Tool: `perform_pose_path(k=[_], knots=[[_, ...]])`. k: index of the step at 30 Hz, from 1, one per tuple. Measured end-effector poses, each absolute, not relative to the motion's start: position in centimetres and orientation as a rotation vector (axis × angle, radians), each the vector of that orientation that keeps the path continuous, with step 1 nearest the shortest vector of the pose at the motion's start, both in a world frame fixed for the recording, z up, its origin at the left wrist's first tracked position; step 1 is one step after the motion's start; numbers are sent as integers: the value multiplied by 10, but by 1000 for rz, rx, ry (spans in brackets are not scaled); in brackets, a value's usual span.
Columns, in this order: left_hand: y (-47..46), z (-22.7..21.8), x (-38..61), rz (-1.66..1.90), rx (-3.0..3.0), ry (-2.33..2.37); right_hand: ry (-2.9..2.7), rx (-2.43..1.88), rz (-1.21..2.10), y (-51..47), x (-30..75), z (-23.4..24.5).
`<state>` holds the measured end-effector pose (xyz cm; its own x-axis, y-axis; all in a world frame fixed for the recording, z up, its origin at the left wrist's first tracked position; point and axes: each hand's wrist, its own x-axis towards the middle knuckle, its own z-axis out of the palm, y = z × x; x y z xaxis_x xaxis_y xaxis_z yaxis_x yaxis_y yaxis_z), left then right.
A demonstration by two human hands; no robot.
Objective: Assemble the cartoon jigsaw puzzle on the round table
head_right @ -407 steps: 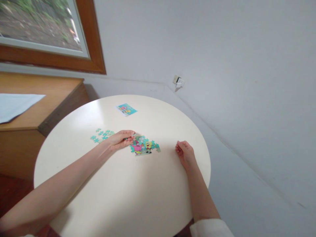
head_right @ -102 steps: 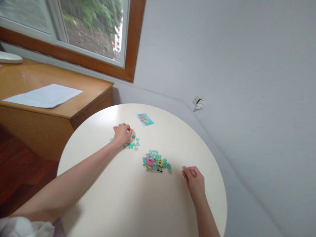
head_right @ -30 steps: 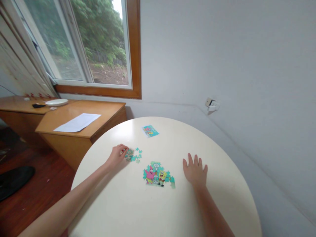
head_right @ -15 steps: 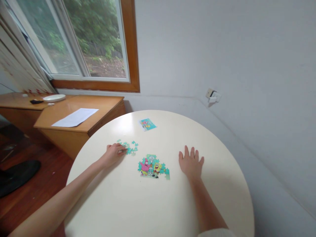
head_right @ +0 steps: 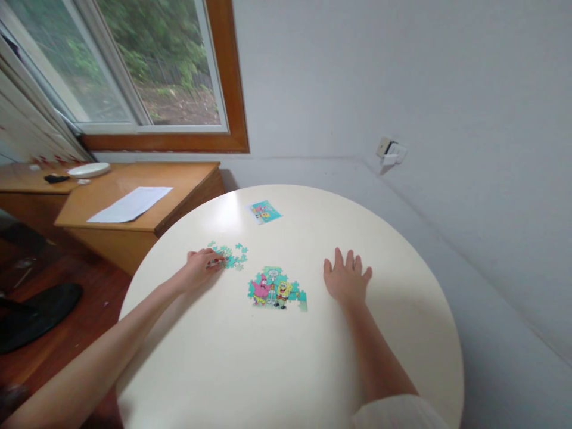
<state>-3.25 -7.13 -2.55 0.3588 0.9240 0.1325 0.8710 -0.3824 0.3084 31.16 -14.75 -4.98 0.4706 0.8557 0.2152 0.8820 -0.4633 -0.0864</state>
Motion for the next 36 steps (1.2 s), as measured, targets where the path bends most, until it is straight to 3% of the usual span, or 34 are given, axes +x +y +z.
perform_pose_path(k=[11, 36], knots=[[-57, -22, -27, 345, 2446, 1621, -1222, -2658, 135, -100, 303, -38], [-82, -11, -16, 371, 2401, 1661, -1230, -2603, 137, -99, 303, -35]])
